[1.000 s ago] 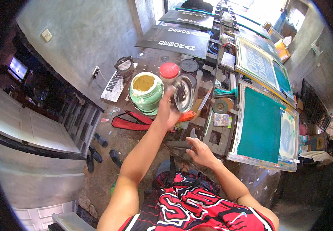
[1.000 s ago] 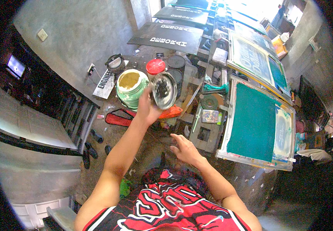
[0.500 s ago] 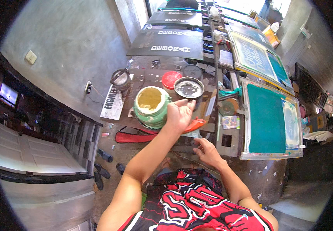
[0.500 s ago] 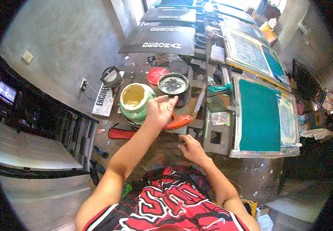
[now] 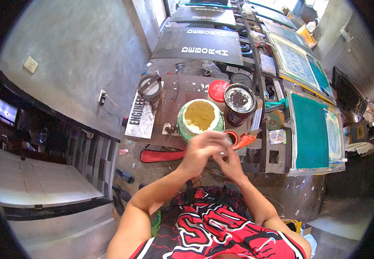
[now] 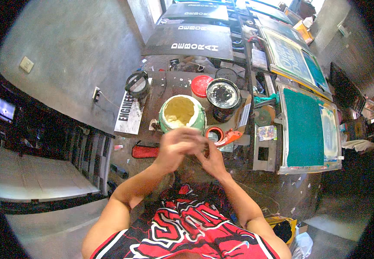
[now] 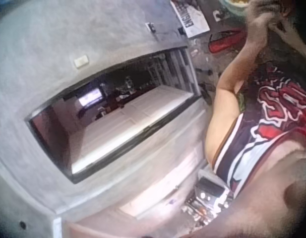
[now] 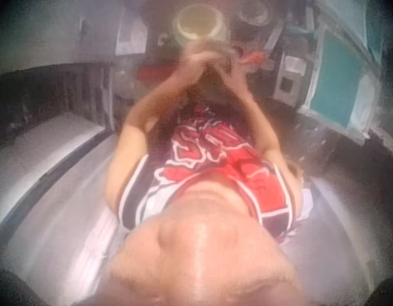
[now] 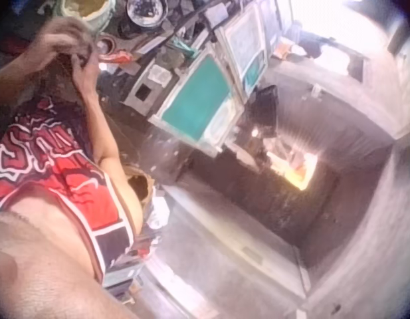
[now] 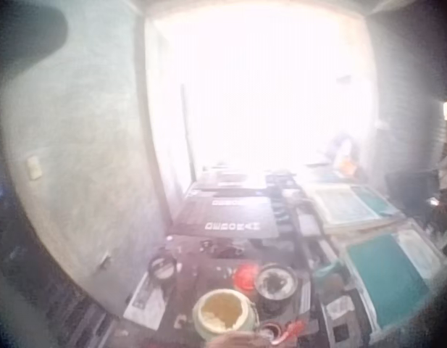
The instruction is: The person scrapes dried green ink from a screen printing frame using a green plastic scraper, then applies orange tape along the frame edges. They lift and reposition the frame, and finally scoop a beige paste from a bucket onto the screen using a metal spatula.
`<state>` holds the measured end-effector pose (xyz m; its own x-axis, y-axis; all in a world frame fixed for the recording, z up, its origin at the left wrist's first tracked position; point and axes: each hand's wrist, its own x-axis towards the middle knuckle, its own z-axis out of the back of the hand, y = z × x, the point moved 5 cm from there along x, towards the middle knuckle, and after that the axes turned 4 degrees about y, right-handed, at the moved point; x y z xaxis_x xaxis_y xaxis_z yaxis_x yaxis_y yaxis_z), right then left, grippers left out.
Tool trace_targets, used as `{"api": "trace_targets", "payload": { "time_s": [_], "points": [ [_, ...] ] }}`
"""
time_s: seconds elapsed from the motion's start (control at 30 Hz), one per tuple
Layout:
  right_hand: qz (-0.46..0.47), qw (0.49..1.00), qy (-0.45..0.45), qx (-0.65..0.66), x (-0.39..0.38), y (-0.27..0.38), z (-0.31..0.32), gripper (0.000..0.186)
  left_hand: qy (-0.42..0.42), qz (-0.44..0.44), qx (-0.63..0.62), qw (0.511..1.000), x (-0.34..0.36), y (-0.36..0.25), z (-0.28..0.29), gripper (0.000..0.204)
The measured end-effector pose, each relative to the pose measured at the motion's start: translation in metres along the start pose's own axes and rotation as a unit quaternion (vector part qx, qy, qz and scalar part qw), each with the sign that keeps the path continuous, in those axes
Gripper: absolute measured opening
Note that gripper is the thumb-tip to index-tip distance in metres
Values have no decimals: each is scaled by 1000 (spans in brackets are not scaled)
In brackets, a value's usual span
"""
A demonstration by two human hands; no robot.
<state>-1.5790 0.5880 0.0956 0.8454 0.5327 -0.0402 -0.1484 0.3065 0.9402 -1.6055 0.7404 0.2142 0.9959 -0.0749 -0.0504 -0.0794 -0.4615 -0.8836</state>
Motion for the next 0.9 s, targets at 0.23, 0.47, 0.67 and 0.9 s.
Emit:
{"api": "trace_targets", "payload": {
  "time_s": [0.23, 0.47, 0.67, 0.9],
  "points": [
    [-107, 968, -80, 215, 20, -9, -20, 41, -302, -47, 94, 947, -36, 19, 109, 49],
    [-145, 967, -102, 183, 30, -7, -29, 13, -267, 170, 31, 948, -17, 122, 134, 44],
    [-71, 992, -105, 25, 11, 24, -55, 18, -274, 78, -177, 942, -33, 156, 158, 35],
    [-28, 977, -186, -101, -20, 32, -65, 37, -118, -19, -83, 989, -57, 168, 168, 81]
  ]
}}
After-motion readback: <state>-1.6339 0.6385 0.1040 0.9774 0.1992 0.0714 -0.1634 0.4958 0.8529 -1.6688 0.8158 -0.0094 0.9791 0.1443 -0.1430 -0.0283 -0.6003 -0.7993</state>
